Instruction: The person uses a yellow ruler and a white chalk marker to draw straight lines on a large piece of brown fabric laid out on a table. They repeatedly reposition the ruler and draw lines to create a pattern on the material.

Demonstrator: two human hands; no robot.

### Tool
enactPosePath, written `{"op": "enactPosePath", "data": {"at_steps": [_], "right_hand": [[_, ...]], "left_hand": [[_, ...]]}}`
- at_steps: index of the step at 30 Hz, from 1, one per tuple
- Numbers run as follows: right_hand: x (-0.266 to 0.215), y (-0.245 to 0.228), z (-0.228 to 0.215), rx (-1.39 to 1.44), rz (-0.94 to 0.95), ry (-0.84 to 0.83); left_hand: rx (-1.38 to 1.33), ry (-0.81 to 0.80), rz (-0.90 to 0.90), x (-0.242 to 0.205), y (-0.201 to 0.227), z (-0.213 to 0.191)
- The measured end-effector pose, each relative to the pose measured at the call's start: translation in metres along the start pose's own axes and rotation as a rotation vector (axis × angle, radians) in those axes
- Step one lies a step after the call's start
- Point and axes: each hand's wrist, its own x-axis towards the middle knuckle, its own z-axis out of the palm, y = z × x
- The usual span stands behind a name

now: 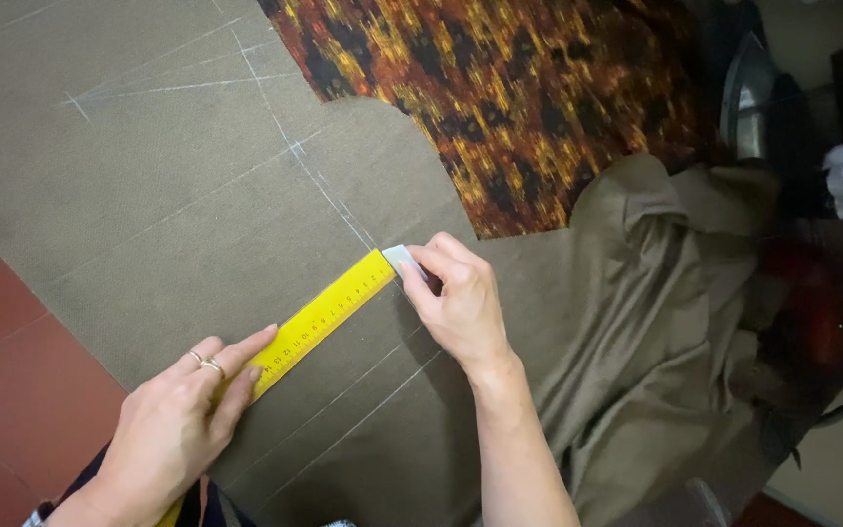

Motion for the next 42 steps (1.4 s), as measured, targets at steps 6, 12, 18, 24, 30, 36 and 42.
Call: {"op": "enactPosePath", "data": {"at_steps": [6, 12, 18, 24, 30, 36, 42], "right_hand": [[-0.033, 0.003, -0.024, -0.12, 0.085, -0.096], [-0.062, 0.01, -0.033, -0.052, 0.165, 0.059], [-0.051, 0.008, -0.016, 0.027, 0.088, 0.135], [-0.045, 0.015, -0.008, 0.035, 0.033, 0.113], [-0.045, 0.018, -0.01, 0.032, 0.023, 0.088], [-0.038, 0.016, -0.008, 0.02, -0.018, 0.048], [-0.056, 0.016, -0.028, -0.095, 0.071, -0.085]], "left_hand": [[-0.006, 0.046, 0.032, -0.006, -0.005, 0.001], [-0.025, 0.097, 0.091, -0.016, 0.0, 0.011], [0.008, 0.062, 0.066, -0.024, 0.01, 0.031], [-0.002, -0.005, 0.027, -0.024, 0.014, 0.026], [0.037, 0.074, 0.06, -0.025, 0.016, 0.029], [0.09, 0.022, -0.002, -0.023, 0.018, 0.029], [0.027, 0.003, 0.02, -0.027, 0.021, 0.026]]}}
